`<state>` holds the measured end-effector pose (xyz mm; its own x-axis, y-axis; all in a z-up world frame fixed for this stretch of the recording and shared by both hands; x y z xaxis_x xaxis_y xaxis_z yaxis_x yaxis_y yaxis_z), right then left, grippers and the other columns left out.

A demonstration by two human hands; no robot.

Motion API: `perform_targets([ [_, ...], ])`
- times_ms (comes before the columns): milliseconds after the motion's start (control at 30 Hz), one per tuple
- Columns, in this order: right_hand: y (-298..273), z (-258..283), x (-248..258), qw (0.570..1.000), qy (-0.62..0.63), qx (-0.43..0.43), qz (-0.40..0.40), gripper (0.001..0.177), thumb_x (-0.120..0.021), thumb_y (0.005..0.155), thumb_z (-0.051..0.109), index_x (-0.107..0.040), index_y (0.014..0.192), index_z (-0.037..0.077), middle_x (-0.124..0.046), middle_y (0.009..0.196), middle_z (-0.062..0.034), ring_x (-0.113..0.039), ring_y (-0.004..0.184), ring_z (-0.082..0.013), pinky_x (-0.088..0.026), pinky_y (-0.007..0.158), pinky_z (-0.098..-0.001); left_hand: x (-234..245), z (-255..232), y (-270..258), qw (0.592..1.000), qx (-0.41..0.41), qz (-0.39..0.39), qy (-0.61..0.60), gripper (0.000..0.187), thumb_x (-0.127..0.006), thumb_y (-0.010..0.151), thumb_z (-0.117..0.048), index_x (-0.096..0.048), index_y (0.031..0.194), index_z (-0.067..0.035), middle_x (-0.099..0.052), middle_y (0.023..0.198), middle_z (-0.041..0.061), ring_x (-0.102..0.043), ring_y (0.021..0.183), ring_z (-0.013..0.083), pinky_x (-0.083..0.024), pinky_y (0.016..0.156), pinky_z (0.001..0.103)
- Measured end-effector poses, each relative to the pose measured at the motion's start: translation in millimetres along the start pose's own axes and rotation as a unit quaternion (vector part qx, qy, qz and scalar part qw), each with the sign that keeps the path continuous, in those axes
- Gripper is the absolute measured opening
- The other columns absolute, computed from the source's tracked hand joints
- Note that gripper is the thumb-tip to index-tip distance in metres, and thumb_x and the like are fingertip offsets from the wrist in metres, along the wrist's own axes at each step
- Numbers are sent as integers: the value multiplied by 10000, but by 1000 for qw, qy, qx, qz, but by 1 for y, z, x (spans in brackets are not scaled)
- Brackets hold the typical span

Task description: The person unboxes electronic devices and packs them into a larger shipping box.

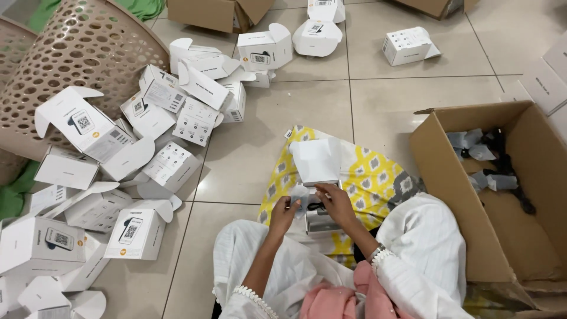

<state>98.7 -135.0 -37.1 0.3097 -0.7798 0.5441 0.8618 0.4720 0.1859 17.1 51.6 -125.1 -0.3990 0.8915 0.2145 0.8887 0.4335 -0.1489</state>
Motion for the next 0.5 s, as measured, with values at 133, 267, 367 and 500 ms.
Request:
perform_targets([
  [133, 0, 4, 4, 985, 151, -80, 11, 262, -704, 969, 174, -721, 1205, 63, -776, 1057, -75, -737, 965, -153, -596, 770, -317, -19, 16, 9, 994, -63, 55, -66, 340, -738, 934, -281, -610, 1112, -21, -700, 966, 20, -614, 820, 93, -520, 749, 262],
  [267, -1, 0, 17, 985, 162, -55, 17, 218, -750, 925, 179, -765, 1068, 15, -780, 882, -33, -666, 773, -65, -567, 705, -278, -32, -7, 6, 986, -121, 100, -50, 389, -822, 868, -220, -630, 1132, -9, -685, 1010, 75, -639, 928, 160, -521, 834, 310],
  [367, 0, -2, 22, 986, 162, -45, 9, 180, -759, 927, 164, -776, 976, -8, -761, 815, -18, -627, 728, -49, -547, 679, -257, -28, -45, -5, 983, -158, 96, 0, 432, -861, 809, -206, -657, 1144, -25, -734, 1096, 76, -687, 1068, 180, -521, 934, 324],
  [500, 5, -6, 26, 976, 203, -74, 23, 155, -728, 954, 139, -769, 1005, -2, -719, 782, -13, -609, 706, -40, -515, 644, -244, -26, -67, -8, 977, -166, 126, 41, 440, -865, 789, -151, -669, 1164, -30, -749, 1158, 98, -667, 1149, 162, -505, 964, 319],
])
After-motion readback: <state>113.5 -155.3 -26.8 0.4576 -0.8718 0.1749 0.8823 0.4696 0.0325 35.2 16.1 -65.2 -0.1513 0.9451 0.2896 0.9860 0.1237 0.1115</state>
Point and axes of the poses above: each hand's wrist, its own y-axis towards the middle knuckle, its own x-axis out of the back of the hand, z = x × y, the point moved 3 cm from there along y, towards the middle knuckle
